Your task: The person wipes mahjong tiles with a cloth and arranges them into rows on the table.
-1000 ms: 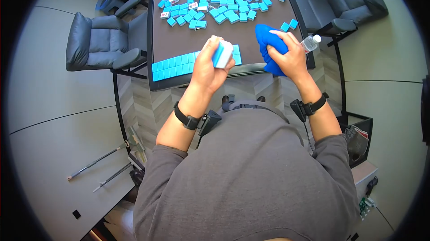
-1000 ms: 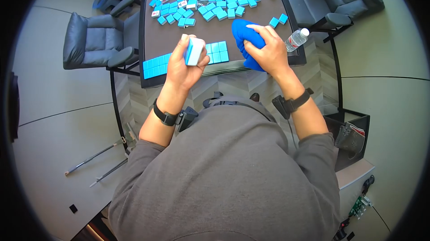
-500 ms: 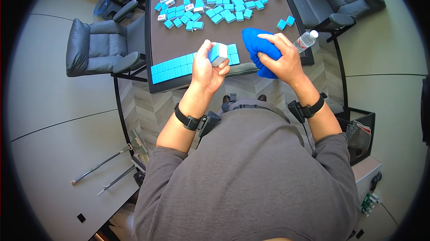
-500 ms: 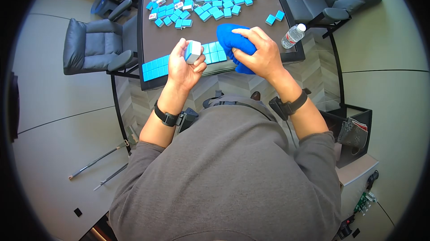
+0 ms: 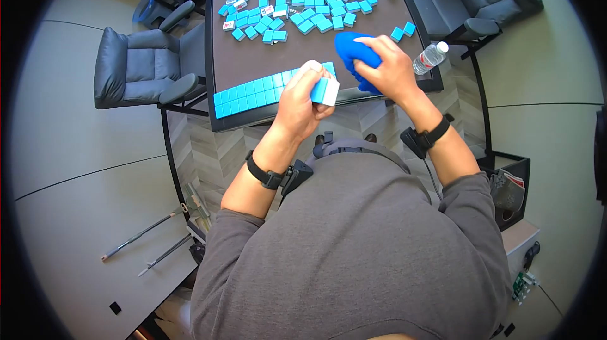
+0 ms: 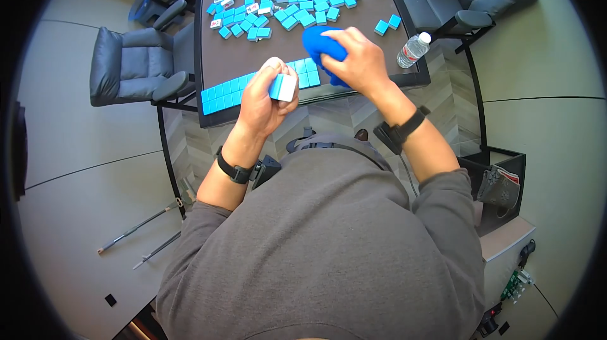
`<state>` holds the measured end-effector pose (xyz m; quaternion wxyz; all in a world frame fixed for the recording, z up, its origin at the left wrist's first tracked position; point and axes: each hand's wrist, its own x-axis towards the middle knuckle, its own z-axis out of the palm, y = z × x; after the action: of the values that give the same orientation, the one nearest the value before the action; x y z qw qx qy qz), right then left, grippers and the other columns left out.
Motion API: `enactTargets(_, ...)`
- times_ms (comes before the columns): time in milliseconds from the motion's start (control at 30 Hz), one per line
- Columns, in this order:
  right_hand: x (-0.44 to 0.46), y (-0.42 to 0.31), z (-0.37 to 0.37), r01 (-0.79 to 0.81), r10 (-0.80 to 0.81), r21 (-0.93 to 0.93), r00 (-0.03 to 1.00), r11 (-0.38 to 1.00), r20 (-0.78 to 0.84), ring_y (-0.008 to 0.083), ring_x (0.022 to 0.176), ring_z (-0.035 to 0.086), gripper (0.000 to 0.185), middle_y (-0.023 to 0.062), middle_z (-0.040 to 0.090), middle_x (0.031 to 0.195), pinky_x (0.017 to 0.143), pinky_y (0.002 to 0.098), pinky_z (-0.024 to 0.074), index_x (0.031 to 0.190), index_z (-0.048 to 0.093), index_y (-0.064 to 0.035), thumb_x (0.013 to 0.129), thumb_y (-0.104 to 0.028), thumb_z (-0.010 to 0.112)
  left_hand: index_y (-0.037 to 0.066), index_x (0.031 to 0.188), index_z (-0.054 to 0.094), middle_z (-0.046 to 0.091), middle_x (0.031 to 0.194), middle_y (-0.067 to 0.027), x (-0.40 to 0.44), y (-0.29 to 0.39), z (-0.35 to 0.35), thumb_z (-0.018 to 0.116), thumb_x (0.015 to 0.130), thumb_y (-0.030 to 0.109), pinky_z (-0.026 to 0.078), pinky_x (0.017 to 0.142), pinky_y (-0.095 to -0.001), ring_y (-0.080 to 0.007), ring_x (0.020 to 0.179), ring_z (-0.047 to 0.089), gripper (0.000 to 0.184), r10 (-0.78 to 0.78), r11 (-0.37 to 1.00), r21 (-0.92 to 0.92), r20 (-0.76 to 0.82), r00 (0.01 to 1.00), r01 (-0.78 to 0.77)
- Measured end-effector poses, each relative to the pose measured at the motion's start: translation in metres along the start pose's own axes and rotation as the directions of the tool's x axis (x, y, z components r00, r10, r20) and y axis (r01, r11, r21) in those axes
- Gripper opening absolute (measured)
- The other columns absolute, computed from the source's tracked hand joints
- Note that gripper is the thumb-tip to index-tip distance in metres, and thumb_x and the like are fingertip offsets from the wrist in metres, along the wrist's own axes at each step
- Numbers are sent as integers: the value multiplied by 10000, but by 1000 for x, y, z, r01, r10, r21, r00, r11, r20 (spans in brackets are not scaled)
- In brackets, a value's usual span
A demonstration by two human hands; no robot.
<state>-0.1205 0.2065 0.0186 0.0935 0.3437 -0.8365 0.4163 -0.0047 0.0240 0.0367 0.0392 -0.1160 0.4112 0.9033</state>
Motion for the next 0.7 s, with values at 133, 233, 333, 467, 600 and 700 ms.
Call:
enactTargets(133,-7,-11,-11,-39,43,174,999,984,-17,287,894,689,382,135,667,1002,785,368,551,1169,682,-81,794,-124,741,94,966,535,567,791,-82,5,0,-14,458,1058,303,306,442,-260,-117,539,435,242,13,997,-77,-27,1000,-15)
enactTargets(233,-9,-32,-22,91,-93,264,996,960,-5,286,859,669,420,141,651,978,759,368,550,1170,682,-79,756,-91,745,130,1021,547,533,716,-11,13,-3,-18,498,1042,306,340,456,-281,-119,522,462,184,-23,988,-156,-119,993,4)
enactTargets(333,-10,-52,-23,275,-285,269,959,923,-1,322,795,651,510,147,639,944,695,393,552,1168,691,-125,668,-127,790,119,1049,561,588,752,-23,18,-7,-2,480,1048,300,383,467,-283,-130,544,526,198,-8,990,-136,-229,973,-24)
enactTargets(467,-15,-51,-16,326,-333,217,943,920,-7,335,764,645,520,138,626,908,671,408,554,1151,695,-156,641,-142,794,92,1041,578,594,759,-36,14,-3,35,459,1056,270,339,419,-255,-107,511,503,215,-26,989,-144,-392,920,-34)
enactTargets(600,-4,1,-2,35,-35,17,999,999,27,329,869,684,376,141,658,975,742,396,556,1148,683,-105,780,-158,736,94,937,521,545,752,-49,6,-1,-6,497,1047,293,274,413,-237,-87,466,372,229,-58,992,113,65,996,51)
enactTargets(700,-17,29,-3,-119,119,41,993,992,-15,309,934,700,368,135,687,1055,814,383,554,1165,683,-89,812,-176,736,91,950,513,576,827,-89,4,6,1,477,1028,293,288,424,-246,-113,503,389,220,-57,985,168,164,985,29)
